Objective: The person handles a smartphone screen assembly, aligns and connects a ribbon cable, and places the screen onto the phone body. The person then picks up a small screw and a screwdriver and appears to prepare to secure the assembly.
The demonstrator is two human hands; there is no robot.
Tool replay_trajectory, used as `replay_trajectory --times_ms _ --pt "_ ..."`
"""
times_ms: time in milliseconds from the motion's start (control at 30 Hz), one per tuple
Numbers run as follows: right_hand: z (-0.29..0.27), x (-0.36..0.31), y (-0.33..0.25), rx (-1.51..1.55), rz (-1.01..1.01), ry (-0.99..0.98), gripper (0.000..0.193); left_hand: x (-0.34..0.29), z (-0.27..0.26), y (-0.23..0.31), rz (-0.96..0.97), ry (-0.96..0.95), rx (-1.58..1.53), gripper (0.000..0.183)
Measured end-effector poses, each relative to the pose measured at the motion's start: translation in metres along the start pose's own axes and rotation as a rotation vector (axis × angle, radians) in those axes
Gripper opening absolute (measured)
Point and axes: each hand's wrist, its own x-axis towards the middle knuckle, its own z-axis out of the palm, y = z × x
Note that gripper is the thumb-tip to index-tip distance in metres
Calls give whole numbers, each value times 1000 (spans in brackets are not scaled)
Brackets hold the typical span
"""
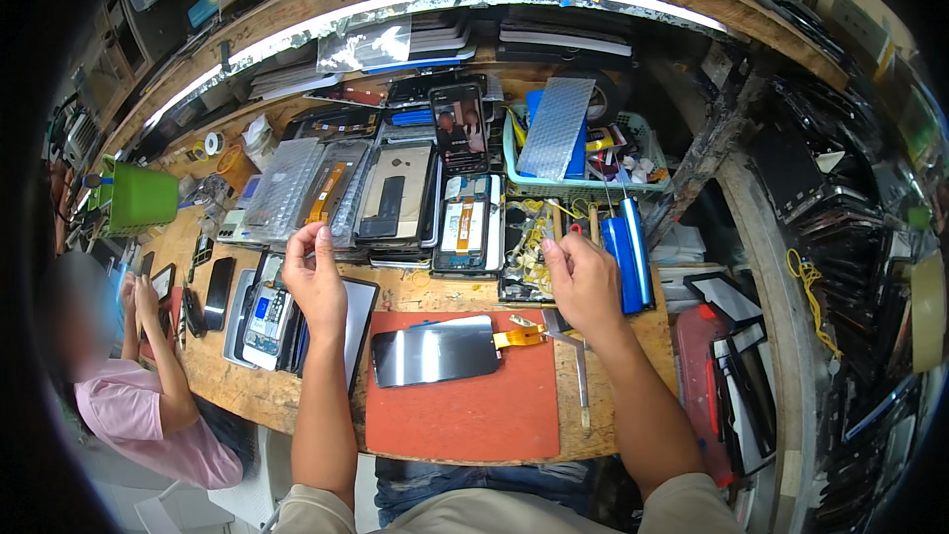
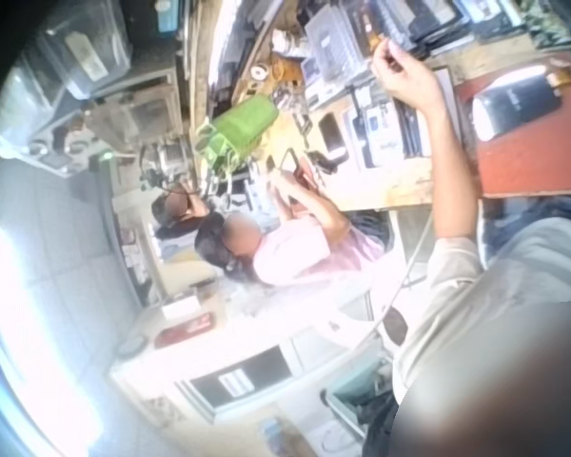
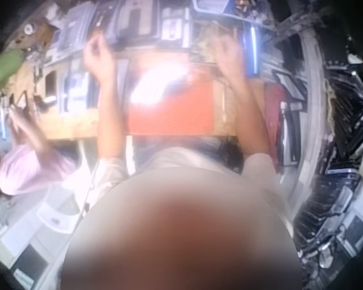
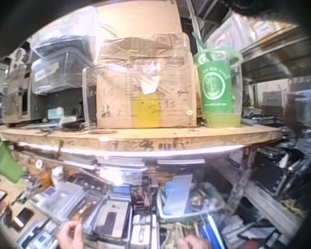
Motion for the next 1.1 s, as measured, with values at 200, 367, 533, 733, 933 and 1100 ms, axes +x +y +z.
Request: replay_trajectory --times_ms 200,367,533,733,933,1100 --pt "2 -1 5 8 -3 22 22 -3 3 4 -52 -9 -54 18" --pt "6 0 6 56 2 57 11 -5 3 7 -54 -12 -84 19" --pt "1 -1 -1 39 68 -1 12 -4 0 4 -83 -19 -107 23" --pt "-2 1 -4 7 21 11 21 -4 1 5 -79 -9 -81 22" --pt "-2 0 -3 15 5 0 28 -3 1 6 -82 -26 -79 19" --pt "-5 0 -6 -11 -1 -8 29 -4 0 6 -78 -32 -65 19"
